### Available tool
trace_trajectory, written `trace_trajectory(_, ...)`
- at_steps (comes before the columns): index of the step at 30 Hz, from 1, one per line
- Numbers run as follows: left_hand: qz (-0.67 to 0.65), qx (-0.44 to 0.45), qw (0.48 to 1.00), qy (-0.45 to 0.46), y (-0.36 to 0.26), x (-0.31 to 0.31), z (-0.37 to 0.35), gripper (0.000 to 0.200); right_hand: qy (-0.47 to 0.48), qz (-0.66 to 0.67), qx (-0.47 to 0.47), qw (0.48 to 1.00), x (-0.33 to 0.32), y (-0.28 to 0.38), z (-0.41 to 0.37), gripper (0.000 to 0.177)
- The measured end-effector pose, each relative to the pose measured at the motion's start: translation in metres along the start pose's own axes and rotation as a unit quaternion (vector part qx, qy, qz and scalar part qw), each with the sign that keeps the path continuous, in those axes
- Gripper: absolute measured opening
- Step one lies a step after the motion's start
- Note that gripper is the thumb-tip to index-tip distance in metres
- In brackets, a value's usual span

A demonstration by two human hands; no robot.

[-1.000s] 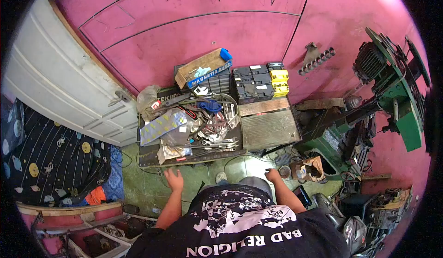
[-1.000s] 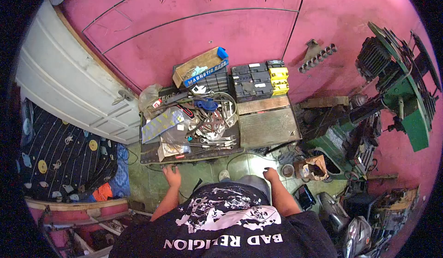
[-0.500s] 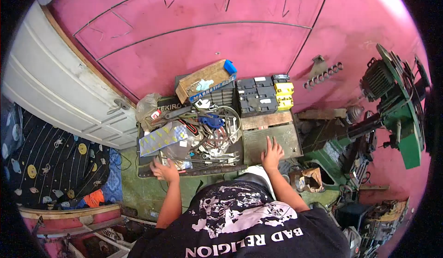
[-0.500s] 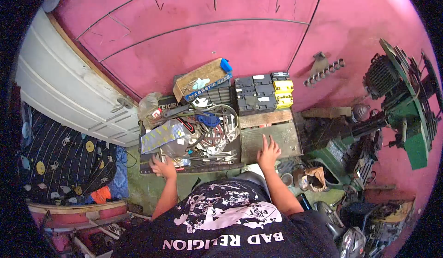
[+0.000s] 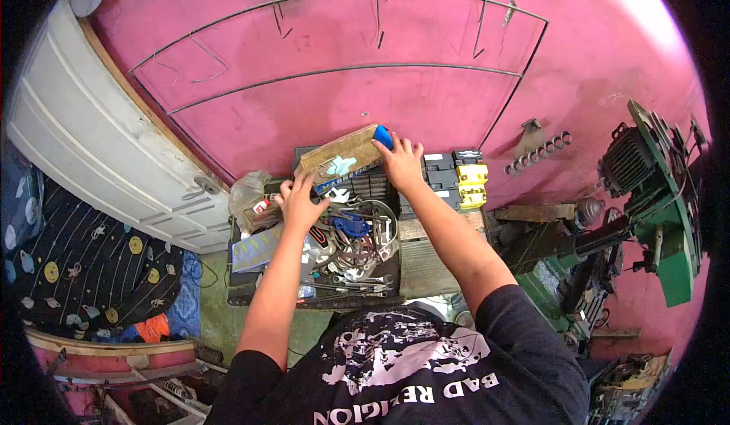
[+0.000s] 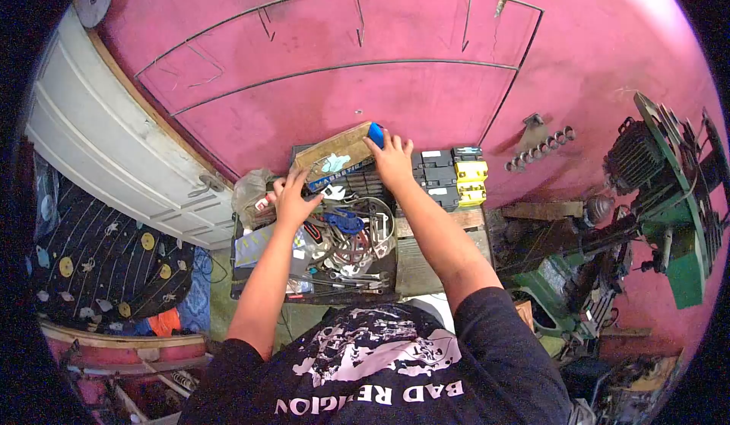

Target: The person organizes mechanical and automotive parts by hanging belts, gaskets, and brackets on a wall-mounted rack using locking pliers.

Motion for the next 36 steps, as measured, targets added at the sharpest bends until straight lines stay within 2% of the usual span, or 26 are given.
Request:
trace_trajectory(1, 0.033, 0.014, 0.999, 0.004, -0.004, 0.0, 0.002, 0.07, 0.031, 0.004, -0.011, 0.999, -0.001, 0.002, 0.008, 0.056)
trace_trajectory(2, 0.066, 0.028, 0.997, 0.009, -0.007, 0.001, 0.003, 0.06, 0.074, -0.001, -0.023, 0.997, -0.002, 0.003, 0.012, 0.036)
trace_trajectory(3, 0.067, 0.025, 0.997, 0.01, -0.008, 0.003, 0.004, 0.06, 0.076, 0.001, -0.025, 0.997, 0.004, 0.001, 0.013, 0.036)
trace_trajectory(5, 0.099, 0.005, 0.995, -0.023, -0.006, 0.005, 0.006, 0.044, 0.059, -0.042, -0.033, 0.997, 0.012, -0.002, 0.012, 0.024)
trace_trajectory(6, 0.084, 0.009, 0.996, -0.036, -0.003, 0.006, 0.005, 0.04, 0.016, -0.032, -0.041, 0.999, 0.008, -0.003, 0.01, 0.018)
trace_trajectory(7, 0.086, 0.008, 0.996, -0.035, 0.0, 0.008, 0.003, 0.04, 0.016, -0.03, -0.042, 0.999, 0.007, -0.002, 0.007, 0.018)
trace_trajectory(9, 0.1, 0.037, 0.993, -0.041, 0.003, 0.011, -0.001, 0.039, 0.089, 0.0, 0.004, 0.996, 0.009, -0.006, -0.002, 0.021)
trace_trajectory(11, 0.083, 0.061, 0.993, -0.065, 0.002, 0.011, -0.01, 0.037, 0.086, 0.004, -0.002, 0.996, 0.005, -0.01, -0.017, 0.018)
trace_trajectory(13, 0.065, 0.087, 0.99, -0.087, -0.004, 0.005, -0.027, 0.036, -0.079, 0.012, -0.005, 0.997, -0.013, -0.012, -0.043, 0.011)
trace_trajectory(14, 0.034, 0.099, 0.989, -0.102, -0.013, -0.001, -0.036, 0.034, -0.129, 0.022, -0.008, 0.991, -0.023, -0.015, -0.059, 0.014)
trace_trajectory(17, -0.032, 0.114, 0.986, -0.114, -0.035, 0.007, -0.071, 0.031, -0.138, 0.033, 0.047, 0.989, -0.047, -0.026, -0.114, 0.016)
trace_trajectory(23, -0.066, 0.19, 0.979, -0.032, -0.093, 0.05, -0.142, 0.032, -0.12, -0.014, 0.136, 0.983, -0.05, -0.065, -0.256, 0.022)
trace_trajectory(27, -0.089, 0.244, 0.963, 0.074, -0.112, 0.087, -0.177, 0.027, -0.036, -0.047, 0.16, 0.985, -0.032, -0.083, -0.339, 0.023)
trace_trajectory(32, -0.06, 0.253, 0.95, 0.176, -0.116, 0.144, -0.21, 0.028, 0.04, -0.024, 0.195, 0.98, -0.007, -0.098, -0.402, 0.019)
trace_trajectory(36, -0.008, 0.261, 0.939, 0.224, -0.122, 0.179, -0.224, 0.03, 0.091, -0.029, 0.196, 0.976, 0.01, -0.115, -0.419, 0.016)
Point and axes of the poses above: each hand's wrist, its own z-axis towards the middle knuckle, its own x-axis out of the palm, y = z × x, the point moved 4 cm from there along z, towards the middle knuckle, and after that the axes turned 7 degrees about -x, right-handed, at the moved point
